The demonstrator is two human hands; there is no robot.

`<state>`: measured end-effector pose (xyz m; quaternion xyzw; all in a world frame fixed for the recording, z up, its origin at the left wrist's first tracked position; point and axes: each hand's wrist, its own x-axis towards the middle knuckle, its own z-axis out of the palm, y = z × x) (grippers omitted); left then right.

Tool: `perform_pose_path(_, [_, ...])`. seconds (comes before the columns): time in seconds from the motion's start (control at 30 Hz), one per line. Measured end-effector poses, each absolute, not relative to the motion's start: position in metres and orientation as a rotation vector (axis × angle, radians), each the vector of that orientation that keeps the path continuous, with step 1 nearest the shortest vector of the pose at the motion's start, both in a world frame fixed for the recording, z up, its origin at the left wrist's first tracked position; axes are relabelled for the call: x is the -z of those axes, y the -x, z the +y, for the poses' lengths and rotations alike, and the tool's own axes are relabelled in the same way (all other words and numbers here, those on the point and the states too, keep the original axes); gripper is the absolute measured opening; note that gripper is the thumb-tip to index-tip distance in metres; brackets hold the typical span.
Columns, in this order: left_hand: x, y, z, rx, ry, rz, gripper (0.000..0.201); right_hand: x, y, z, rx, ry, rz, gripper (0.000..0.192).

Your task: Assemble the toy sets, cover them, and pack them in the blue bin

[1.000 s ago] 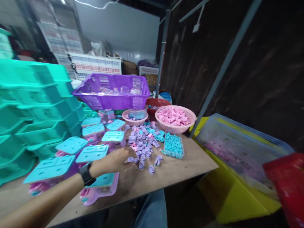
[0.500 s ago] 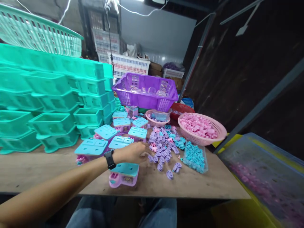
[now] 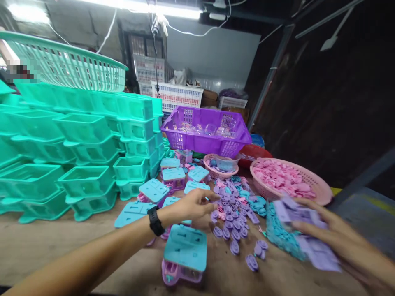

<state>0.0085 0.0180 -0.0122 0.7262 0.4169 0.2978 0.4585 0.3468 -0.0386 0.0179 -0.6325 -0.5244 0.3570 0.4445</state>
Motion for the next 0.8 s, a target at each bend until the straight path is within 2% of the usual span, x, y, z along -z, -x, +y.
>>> perform_pose_path(0.1, [0.009, -0.003, 0.036, -0.832, -1.389, 0.877, 0.05, -0.016, -0.269, 0.02, -1.352, 1.356, -1.257, 0.076])
perform_pose_path(0.17, [0.007, 0.005, 0.051, -0.865, -1.186, 0.76, 0.057, -0.014, -0.22, 0.053, -1.567, 1.221, -1.281, 0.076])
perform_pose_path(0.23, [0.006, 0.018, 0.066, -0.92, -1.068, 0.721, 0.058, -0.011, -0.183, 0.079, -1.634, 1.149, -1.318, 0.073])
perform_pose_path(0.4, [0.013, 0.048, 0.091, -1.115, -0.797, 0.811, 0.046, -0.001, -0.137, 0.117, -1.518, 1.195, -1.475, 0.067])
perform_pose_path(0.57, [0.025, 0.069, 0.103, -1.191, -0.662, 0.882, 0.044, 0.008, -0.122, 0.137, -1.428, 1.246, -1.466, 0.072])
perform_pose_path(0.63, [0.026, 0.08, 0.107, -1.212, -0.636, 0.901, 0.042, 0.013, -0.125, 0.147, -1.394, 1.275, -1.447, 0.067])
perform_pose_path(0.7, [0.025, 0.092, 0.11, -1.227, -0.61, 0.903, 0.038, 0.018, -0.131, 0.157, -1.223, 1.27, -1.592, 0.054])
perform_pose_path(0.8, [0.023, 0.106, 0.115, -1.204, -0.556, 0.877, 0.025, 0.022, -0.134, 0.166, -0.754, 1.152, -1.96, 0.038])
